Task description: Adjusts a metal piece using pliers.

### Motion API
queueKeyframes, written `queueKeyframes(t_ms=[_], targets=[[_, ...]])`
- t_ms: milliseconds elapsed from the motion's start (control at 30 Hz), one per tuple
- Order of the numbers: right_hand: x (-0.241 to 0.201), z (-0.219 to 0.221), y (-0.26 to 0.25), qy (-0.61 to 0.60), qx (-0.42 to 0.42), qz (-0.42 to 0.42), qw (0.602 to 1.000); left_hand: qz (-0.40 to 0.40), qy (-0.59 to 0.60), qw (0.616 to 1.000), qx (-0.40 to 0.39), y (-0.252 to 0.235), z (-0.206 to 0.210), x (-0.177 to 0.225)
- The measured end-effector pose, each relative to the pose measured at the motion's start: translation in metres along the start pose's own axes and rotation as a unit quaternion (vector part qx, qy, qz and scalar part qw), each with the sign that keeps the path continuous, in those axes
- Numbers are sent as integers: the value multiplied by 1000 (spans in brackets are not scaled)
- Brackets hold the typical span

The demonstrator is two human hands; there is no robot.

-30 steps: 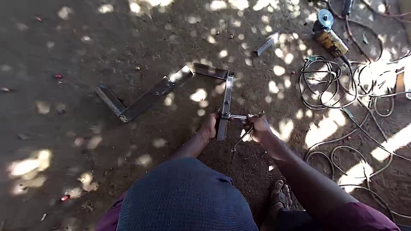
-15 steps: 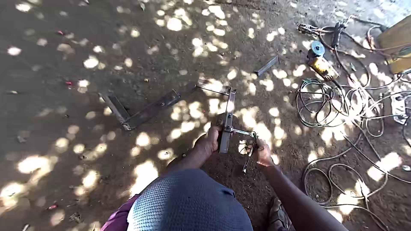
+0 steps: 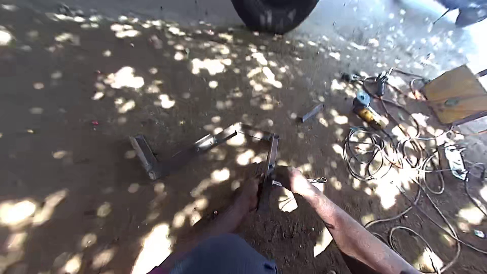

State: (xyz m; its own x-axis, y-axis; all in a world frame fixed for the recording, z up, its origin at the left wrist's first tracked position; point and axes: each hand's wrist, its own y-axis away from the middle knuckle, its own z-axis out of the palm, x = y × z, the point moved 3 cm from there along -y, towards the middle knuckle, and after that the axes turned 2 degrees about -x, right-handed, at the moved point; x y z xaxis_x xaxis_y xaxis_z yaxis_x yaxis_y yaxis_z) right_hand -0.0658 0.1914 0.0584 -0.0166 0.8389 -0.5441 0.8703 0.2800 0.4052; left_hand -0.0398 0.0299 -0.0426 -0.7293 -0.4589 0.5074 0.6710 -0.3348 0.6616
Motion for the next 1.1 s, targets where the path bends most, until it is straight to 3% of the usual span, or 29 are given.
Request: queueKeyframes(t_ms=[100,200,267,367,467,533,600,700,800,967,1100], targets=[[24,5,-30,61,-78,-30,995,-13,8,1000,12,-2,0,-1],[41,11,-26,66,-7,-155,986,0,21,1000,0,-3,-2,-3],[19,2,-13,24,-33,-106,993,10,14,1000,-2,-4,-5,-4],[32,26,7,-21,33,-55,998,21,-29,999,15,-7,-11,-10],[-5,39,16,-98,75,121,985,45,-39,998,12,-6,-12,-7],[-6,46,17,-167,70,128,975,44,-48,998,13,-3,-17,-7],[-1,45,23,-186,61,76,978,36,-25,999,7,-2,-21,-5],[6,24,8,-77,47,29,996,20,6,1000,10,-8,-21,-4],[23,15,-16,-48,-30,0,998,11,19,1000,10,-10,-21,-10],[19,0,-56,13,-166,-134,977,11,1,1000,19,-7,-19,-7],[18,0,-65,44,-178,-170,968,10,-23,999,23,-5,-17,-5]])
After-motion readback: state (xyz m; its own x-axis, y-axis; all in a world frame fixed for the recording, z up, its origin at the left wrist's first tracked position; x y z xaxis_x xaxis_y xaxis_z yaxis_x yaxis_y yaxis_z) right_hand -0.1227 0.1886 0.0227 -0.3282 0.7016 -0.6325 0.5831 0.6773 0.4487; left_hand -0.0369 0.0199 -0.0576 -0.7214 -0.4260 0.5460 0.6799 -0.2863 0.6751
